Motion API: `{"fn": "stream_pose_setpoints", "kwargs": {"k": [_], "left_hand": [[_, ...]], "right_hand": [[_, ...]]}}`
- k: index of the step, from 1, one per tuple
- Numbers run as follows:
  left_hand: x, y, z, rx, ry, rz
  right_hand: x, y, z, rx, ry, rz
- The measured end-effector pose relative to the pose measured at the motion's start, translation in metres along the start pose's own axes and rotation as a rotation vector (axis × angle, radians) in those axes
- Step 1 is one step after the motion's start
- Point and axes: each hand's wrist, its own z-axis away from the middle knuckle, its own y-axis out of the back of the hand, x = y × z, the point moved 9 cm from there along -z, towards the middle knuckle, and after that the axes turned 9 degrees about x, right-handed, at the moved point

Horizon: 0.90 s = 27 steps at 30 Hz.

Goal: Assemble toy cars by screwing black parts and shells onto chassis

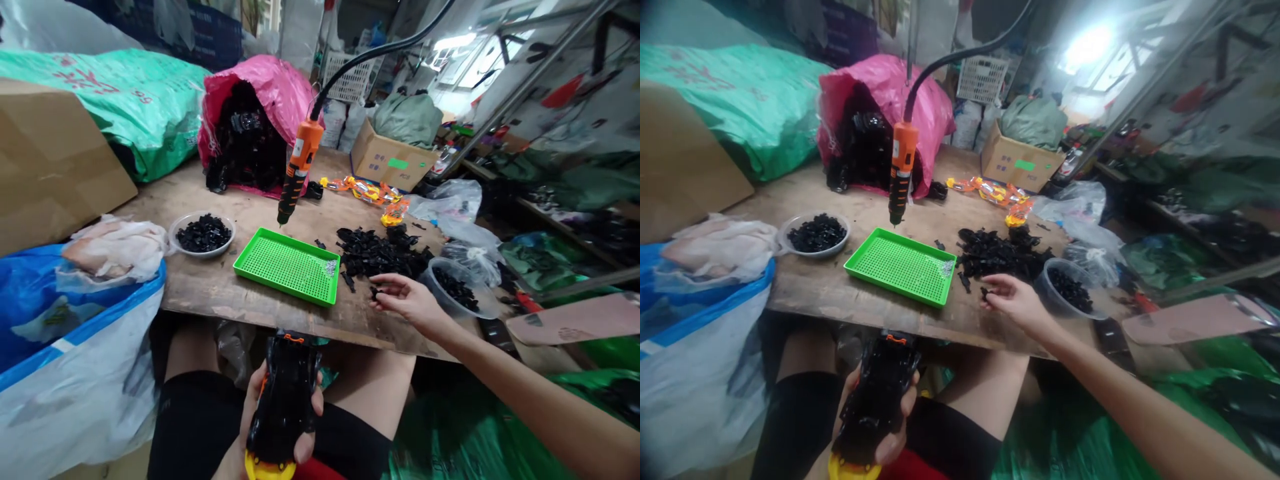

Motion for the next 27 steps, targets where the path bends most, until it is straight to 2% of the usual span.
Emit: {"fn": "stream_pose_setpoints", "kwargs": {"k": [4, 9, 18, 23, 27], "left_hand": [[0.002, -0.006, 0.0, -0.03, -0.024, 0.022], [0.004, -0.01, 0.0, -0.091, -0.044, 0.035], [0.003, -0.01, -0.002, -0.097, -0.031, 0.05], [0.004, -0.011, -0.003, -0.077, -0.031, 0.044], [0.003, -0.014, -0.004, -0.09, -0.023, 0.055]], "right_hand": [[0.015, -0.021, 0.004, -0.019, 0.002, 0.054], [0.025, -0.03, 0.007, -0.004, 0.066, 0.115], [0.019, -0.015, 0.012, 0.123, 0.304, 0.298], [0.023, -0.004, 0.016, 0.126, 0.322, 0.377], [0.011, 0.0, 0.025, 0.114, 0.411, 0.483]]}}
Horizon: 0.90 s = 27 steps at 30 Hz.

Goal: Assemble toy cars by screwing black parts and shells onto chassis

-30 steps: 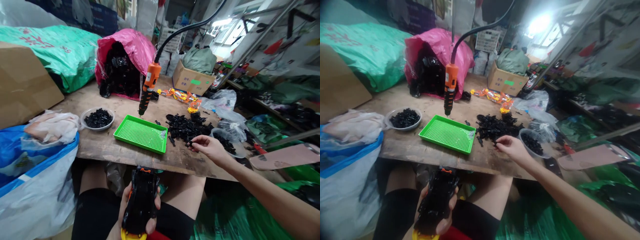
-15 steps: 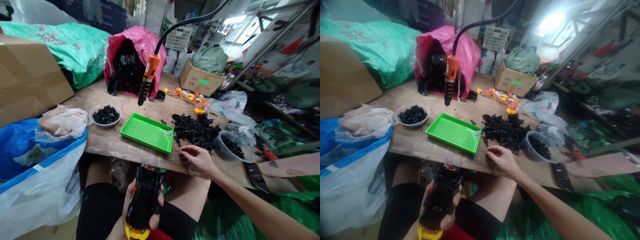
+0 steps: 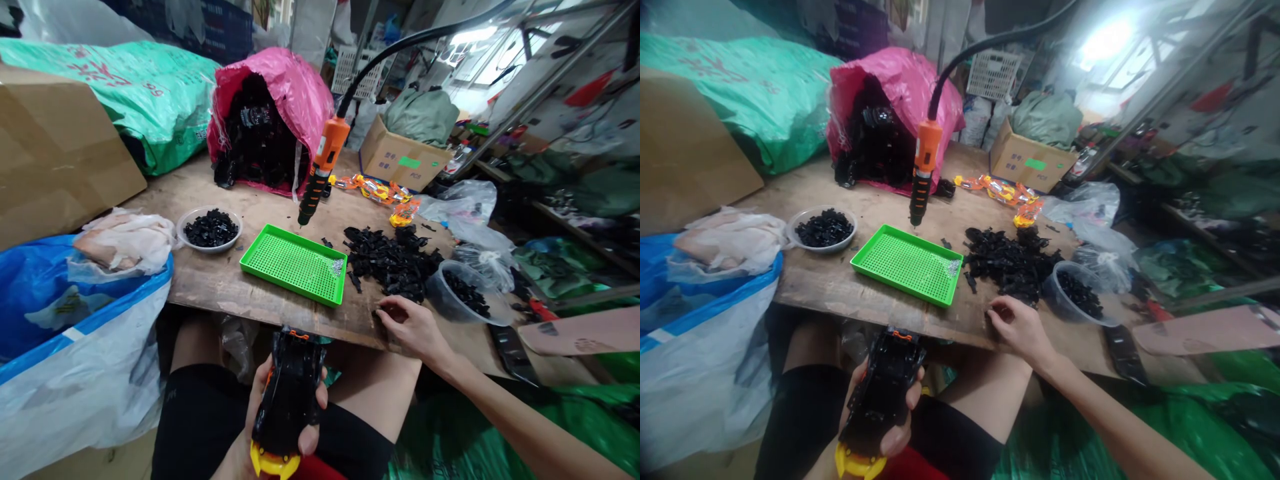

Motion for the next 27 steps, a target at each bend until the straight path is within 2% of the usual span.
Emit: {"fn": "stream_pose_setpoints", "kwargs": {"k": [4, 9, 12, 14, 17, 22, 24, 27], "left_hand": [[-0.003, 0.004, -0.002, 0.023, 0.014, 0.014], [-0.005, 0.011, -0.002, 0.092, 0.043, 0.019], [-0.006, 0.014, -0.002, 0.111, 0.055, 0.04], [-0.008, 0.017, -0.002, 0.115, 0.065, 0.061], [-0.011, 0.023, -0.003, 0.138, 0.08, 0.08], [-0.015, 0.026, -0.003, 0.169, 0.111, 0.067], [-0.014, 0.023, -0.003, 0.159, 0.098, 0.053], [-0.013, 0.019, -0.001, 0.137, 0.066, 0.036]], "right_hand": [[-0.015, 0.004, 0.003, -0.033, 0.144, 0.067], [-0.014, 0.009, 0.003, -0.058, 0.171, 0.106], [-0.023, 0.014, 0.005, -0.044, 0.192, 0.107], [-0.039, 0.018, 0.009, -0.013, 0.19, 0.097], [-0.078, 0.015, 0.021, 0.005, 0.18, 0.029], [-0.158, -0.016, 0.049, -0.121, 0.396, -0.102], [-0.174, -0.031, 0.056, -0.19, 0.452, -0.132], [-0.184, -0.047, 0.06, -0.253, 0.494, -0.13]]}}
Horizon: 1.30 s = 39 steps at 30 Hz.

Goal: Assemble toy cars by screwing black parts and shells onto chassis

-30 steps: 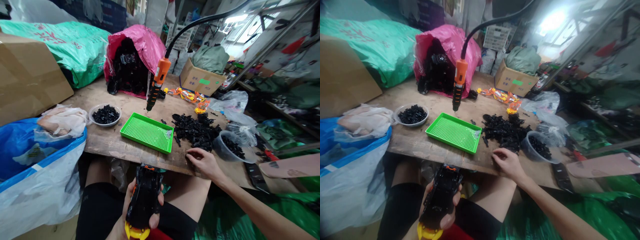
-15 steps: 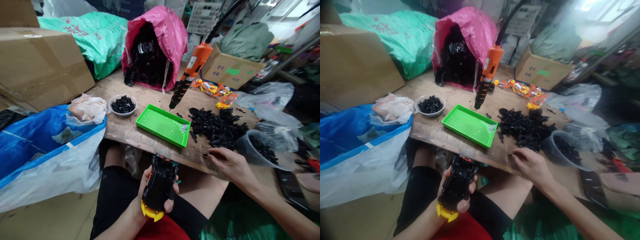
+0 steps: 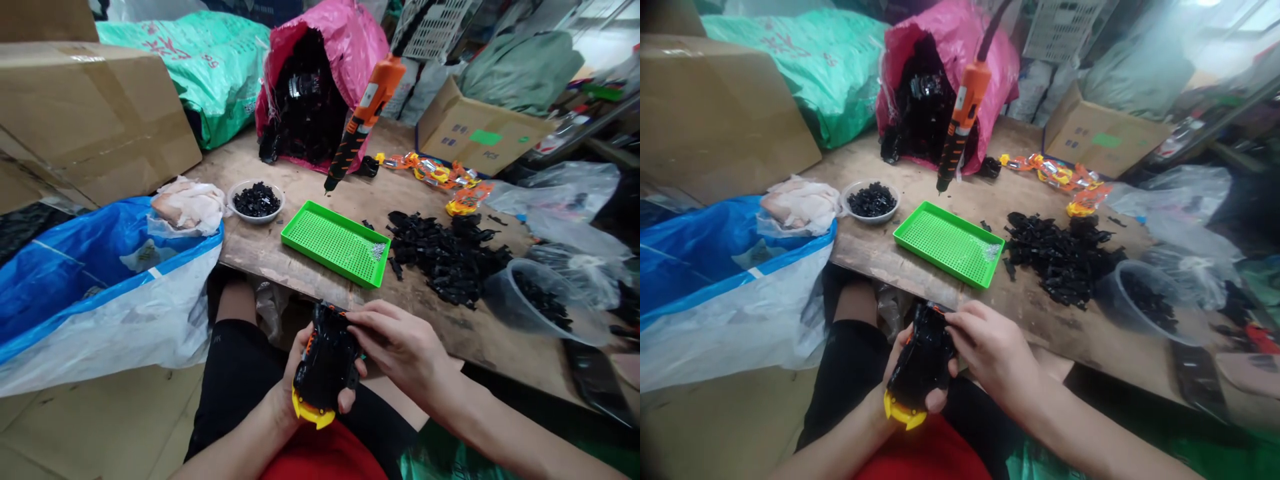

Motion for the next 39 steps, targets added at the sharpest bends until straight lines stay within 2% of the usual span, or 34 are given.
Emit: {"fn": "stream_pose_setpoints", "kwargs": {"k": [6, 21, 29, 35, 39], "left_hand": [[0.0, 0.0, 0.001, 0.01, -0.027, -0.016], [-0.001, 0.012, 0.002, 0.141, -0.058, -0.006], [-0.004, 0.006, 0.003, 0.111, -0.041, -0.009], [-0.003, -0.003, 0.007, -0.003, -0.036, -0.025], [-0.004, -0.007, 0.006, -0.051, -0.026, -0.023]], "right_hand": [[-0.001, -0.016, -0.006, -0.08, 0.035, 0.119], [0.008, -0.042, -0.006, -0.257, 0.023, 0.266], [0.014, -0.047, -0.008, -0.307, -0.004, 0.301], [0.018, -0.037, -0.023, -0.302, -0.221, 0.117], [0.023, -0.025, -0.028, -0.231, -0.335, -0.047]]}}
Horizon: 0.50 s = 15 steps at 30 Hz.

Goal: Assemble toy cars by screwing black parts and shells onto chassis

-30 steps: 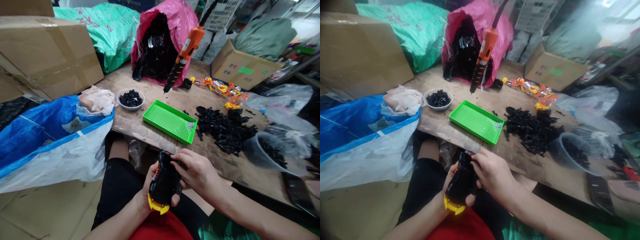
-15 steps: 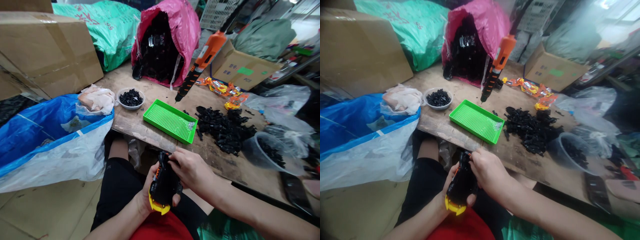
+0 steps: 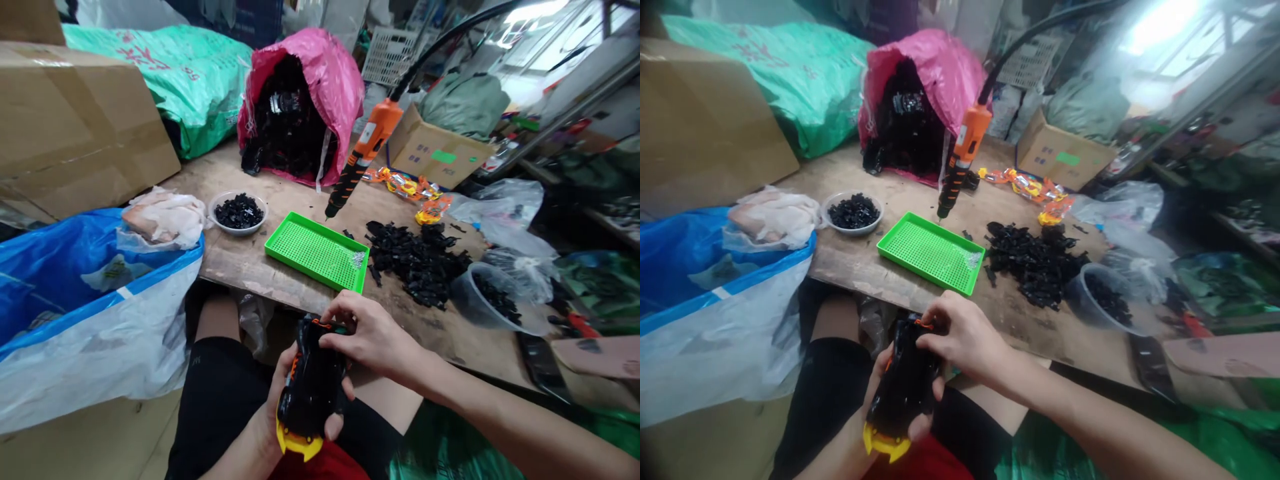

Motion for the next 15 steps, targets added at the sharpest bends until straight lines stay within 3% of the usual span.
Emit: {"fn": "stream_pose_setpoints", "kwargs": {"k": [9, 15], "left_hand": [[-0.007, -0.003, -0.002, -0.013, 0.055, 0.03], [-0.011, -0.005, -0.004, -0.066, 0.072, 0.056]], "right_hand": [[0.053, 0.014, 0.009, 0.001, -0.272, -0.272], [0.05, -0.005, 0.014, -0.102, -0.321, -0.485]]}}
